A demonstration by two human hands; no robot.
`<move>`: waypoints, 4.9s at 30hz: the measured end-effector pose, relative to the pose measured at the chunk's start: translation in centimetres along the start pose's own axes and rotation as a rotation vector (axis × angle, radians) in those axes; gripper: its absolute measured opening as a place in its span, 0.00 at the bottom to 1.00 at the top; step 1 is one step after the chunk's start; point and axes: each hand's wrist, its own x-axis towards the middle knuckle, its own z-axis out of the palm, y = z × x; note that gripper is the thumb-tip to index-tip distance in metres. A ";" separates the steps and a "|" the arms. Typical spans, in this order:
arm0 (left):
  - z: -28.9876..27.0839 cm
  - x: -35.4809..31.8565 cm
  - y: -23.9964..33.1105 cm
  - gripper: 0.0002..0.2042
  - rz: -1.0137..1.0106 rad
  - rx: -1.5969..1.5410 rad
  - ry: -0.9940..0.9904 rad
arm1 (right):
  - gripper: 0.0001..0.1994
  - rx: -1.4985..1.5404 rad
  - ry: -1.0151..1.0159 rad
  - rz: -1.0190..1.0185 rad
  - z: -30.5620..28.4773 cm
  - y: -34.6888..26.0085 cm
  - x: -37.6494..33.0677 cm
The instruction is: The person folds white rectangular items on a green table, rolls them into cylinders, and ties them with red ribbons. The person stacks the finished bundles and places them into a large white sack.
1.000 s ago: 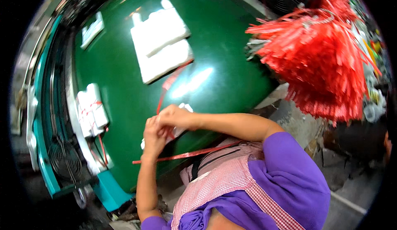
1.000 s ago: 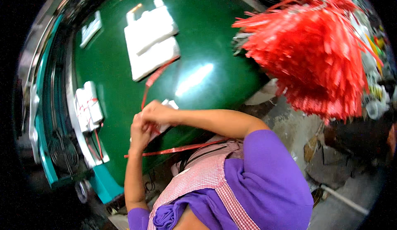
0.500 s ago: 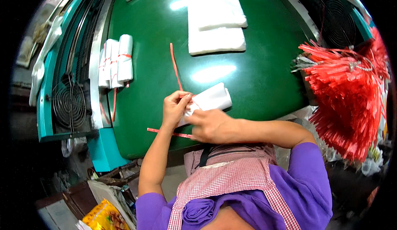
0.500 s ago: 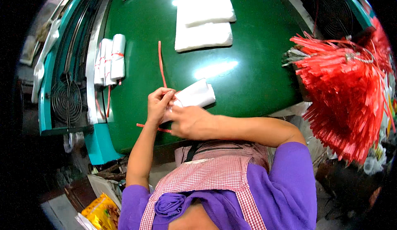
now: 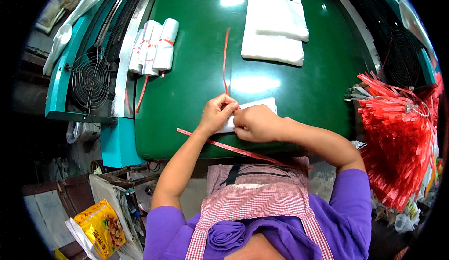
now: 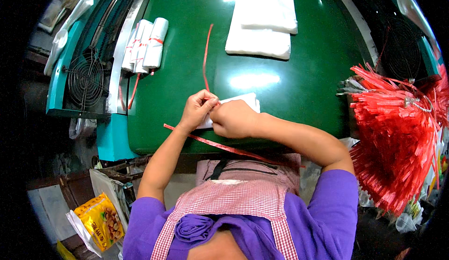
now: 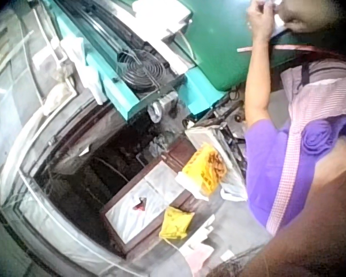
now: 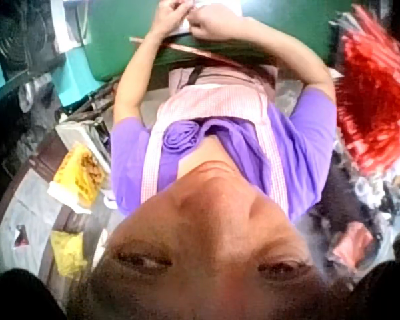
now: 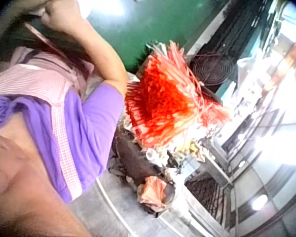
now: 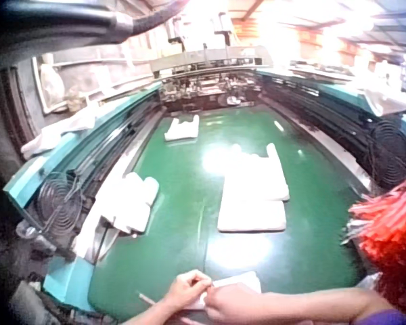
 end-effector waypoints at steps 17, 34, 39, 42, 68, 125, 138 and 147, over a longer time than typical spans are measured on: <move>-7.1 2.1 -1.2 0.08 0.213 0.731 0.277 | 0.07 0.218 0.283 0.028 4.6 -1.8 -0.6; -7.7 1.1 -1.2 0.22 0.401 1.395 0.238 | 0.28 0.017 0.306 0.144 5.3 1.4 -7.4; -13.7 9.8 1.6 0.24 0.233 0.923 0.478 | 0.24 -0.460 0.351 0.224 -0.8 6.0 -4.6; -17.2 13.3 -1.0 0.15 0.304 1.472 0.442 | 0.30 -0.579 0.329 0.257 -2.3 9.6 -0.5; 1.3 3.1 1.1 0.37 0.506 0.700 0.029 | 0.10 1.029 0.997 0.285 -7.9 -1.8 -5.0; 7.0 3.4 2.9 0.20 0.613 1.232 -0.278 | 0.32 -0.258 0.297 0.231 0.2 9.2 -7.9; 3.0 6.3 1.7 0.17 0.185 0.723 -0.399 | 0.19 1.950 0.894 0.267 0.0 7.4 -8.5; -0.1 1.7 4.3 0.16 0.312 1.091 -0.585 | 0.21 0.305 0.126 -0.038 -0.3 6.9 -7.1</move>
